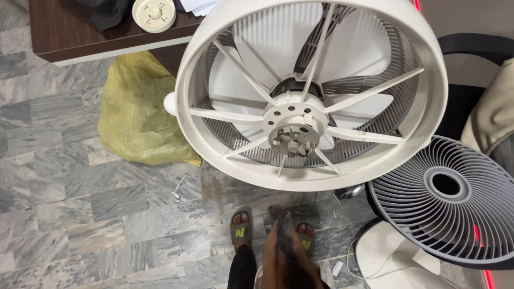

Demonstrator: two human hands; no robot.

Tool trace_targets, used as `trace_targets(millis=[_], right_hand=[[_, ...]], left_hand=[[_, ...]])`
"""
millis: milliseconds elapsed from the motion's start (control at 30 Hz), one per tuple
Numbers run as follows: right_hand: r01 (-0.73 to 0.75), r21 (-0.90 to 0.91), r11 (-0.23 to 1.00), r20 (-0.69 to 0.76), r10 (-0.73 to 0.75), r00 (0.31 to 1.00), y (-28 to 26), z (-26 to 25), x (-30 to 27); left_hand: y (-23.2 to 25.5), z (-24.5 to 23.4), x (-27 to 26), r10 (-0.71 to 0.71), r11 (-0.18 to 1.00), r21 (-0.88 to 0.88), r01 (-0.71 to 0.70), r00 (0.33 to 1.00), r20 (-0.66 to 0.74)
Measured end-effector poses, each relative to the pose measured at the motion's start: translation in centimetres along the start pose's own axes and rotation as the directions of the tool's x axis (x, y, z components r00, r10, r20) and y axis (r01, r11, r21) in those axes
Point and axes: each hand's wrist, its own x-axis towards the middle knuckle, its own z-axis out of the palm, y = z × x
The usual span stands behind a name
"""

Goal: The person reassembles a white electric fan by attaching the front grille and securing the central cap. They wipe the grille and cap with a cloth before fitting them onto the fan head and tightening the cap by hand.

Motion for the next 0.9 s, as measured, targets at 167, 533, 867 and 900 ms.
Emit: trace_targets(millis=[167,533,867,900], right_hand=[[-0.317,0.671,0.671,0.136,0.310,0.941,2.4,-0.4,0.9],[-0.276,0.150,0.949,0.110,0.262,0.959,-0.3,-6.8,13.7],[0.149,-0.309,0.939,0.378,-0.023,0.926,2.3,-2.7,23.2],[0.220,-0.263,0.939,0.303,-0.136,0.943,3.1,-2.4,23.0]], left_hand=[[-1.4,-0.1,-2.1,0.175,0.922,0.338,-0.187,0.982,0.067],[0.8,-4.4,-0.2,0.424,0.778,0.572,-0.260,0.890,-0.171],[0.6,-8.4,-0.4,0.251,0.843,0.495,-0.210,0.968,-0.017],[0.5,-8.1,-0.5,0.247,0.848,0.487,-0.209,0.969,-0.016]])
